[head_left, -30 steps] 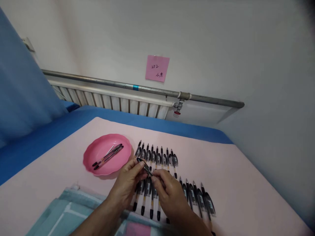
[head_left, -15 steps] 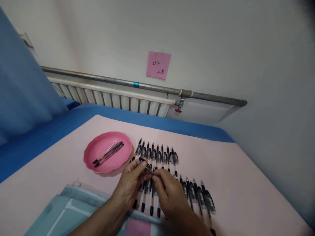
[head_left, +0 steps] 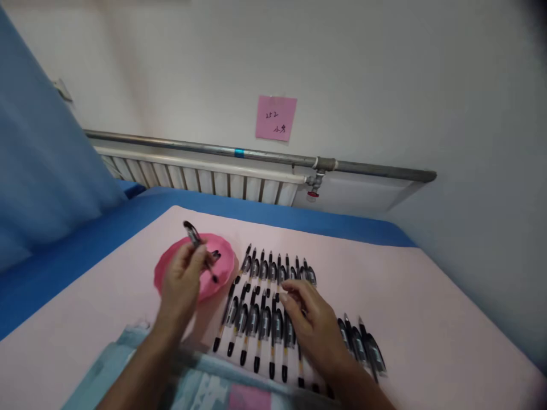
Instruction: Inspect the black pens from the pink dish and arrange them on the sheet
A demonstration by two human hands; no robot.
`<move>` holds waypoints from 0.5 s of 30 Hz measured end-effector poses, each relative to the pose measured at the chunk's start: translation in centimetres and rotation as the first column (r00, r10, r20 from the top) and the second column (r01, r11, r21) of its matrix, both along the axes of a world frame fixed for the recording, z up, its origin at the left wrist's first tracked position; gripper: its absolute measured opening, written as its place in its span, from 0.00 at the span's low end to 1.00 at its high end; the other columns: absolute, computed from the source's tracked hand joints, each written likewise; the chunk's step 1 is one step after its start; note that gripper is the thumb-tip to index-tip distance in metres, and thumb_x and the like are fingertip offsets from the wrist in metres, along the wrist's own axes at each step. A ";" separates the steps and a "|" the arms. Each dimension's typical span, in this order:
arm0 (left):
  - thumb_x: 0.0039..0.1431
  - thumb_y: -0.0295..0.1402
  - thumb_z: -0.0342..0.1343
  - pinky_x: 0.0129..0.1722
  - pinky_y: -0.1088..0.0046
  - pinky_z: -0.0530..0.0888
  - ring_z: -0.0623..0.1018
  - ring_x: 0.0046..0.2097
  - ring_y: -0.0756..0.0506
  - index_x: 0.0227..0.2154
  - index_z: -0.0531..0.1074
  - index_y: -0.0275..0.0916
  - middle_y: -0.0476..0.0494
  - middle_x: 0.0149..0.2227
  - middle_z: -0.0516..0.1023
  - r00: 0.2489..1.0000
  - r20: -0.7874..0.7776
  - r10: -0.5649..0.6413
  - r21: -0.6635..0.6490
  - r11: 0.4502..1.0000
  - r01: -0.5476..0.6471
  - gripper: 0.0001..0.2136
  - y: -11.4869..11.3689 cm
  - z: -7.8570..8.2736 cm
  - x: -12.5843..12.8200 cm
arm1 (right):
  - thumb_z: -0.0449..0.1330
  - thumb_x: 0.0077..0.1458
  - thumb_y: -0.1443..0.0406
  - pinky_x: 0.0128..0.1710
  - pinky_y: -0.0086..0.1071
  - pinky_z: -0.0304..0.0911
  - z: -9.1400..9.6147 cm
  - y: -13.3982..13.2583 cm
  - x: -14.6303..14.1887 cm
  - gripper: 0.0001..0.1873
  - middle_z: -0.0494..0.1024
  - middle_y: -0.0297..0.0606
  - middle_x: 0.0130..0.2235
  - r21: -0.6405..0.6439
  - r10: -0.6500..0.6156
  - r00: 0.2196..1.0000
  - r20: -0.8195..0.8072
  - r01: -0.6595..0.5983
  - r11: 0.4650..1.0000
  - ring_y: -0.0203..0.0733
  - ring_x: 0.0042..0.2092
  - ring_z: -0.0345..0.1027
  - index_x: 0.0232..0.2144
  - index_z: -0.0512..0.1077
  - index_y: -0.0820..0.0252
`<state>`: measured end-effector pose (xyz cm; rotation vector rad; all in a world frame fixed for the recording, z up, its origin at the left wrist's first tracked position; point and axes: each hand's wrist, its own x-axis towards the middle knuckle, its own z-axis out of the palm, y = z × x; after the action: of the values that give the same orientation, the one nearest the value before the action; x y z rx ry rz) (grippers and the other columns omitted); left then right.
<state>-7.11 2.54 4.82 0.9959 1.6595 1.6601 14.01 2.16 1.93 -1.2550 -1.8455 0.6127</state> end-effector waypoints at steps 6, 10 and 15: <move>0.55 0.39 0.43 0.29 0.70 0.64 0.74 0.33 0.41 0.34 0.73 0.36 0.39 0.32 0.76 0.588 -0.725 -0.358 -0.495 0.865 -0.084 0.15 1.7 -1.5 -4.1 | 0.51 0.52 0.61 0.35 0.31 0.61 -0.5 3.2 4.3 0.10 0.73 0.39 0.34 0.000 -0.245 0.969 -0.042 0.246 0.969 0.40 0.35 0.66 0.32 0.69 0.59; 0.54 0.37 0.42 0.28 0.69 0.63 0.74 0.32 0.38 0.33 0.74 0.36 0.34 0.31 0.76 0.425 -0.748 -0.510 -0.600 0.793 -0.103 0.16 2.3 -3.4 -4.1 | 0.50 0.49 0.62 0.34 0.32 0.61 -1.5 4.7 6.7 0.10 0.74 0.38 0.32 -0.016 -0.346 0.938 0.008 0.346 0.938 0.40 0.34 0.66 0.29 0.69 0.59; 0.55 0.36 0.41 0.28 0.68 0.63 0.74 0.30 0.39 0.33 0.74 0.35 0.33 0.31 0.76 0.310 -0.782 -0.540 -0.597 0.793 -0.124 0.17 2.3 -4.3 -4.6 | 0.50 0.46 0.66 0.32 0.31 0.59 -2.7 5.1 7.2 0.08 0.72 0.35 0.28 -0.018 -0.308 0.932 0.192 0.317 0.948 0.39 0.31 0.65 0.26 0.69 0.58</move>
<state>-11.72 4.88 0.53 1.9338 2.3209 0.1079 21.26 7.28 -0.81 -1.6462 -1.7337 0.3764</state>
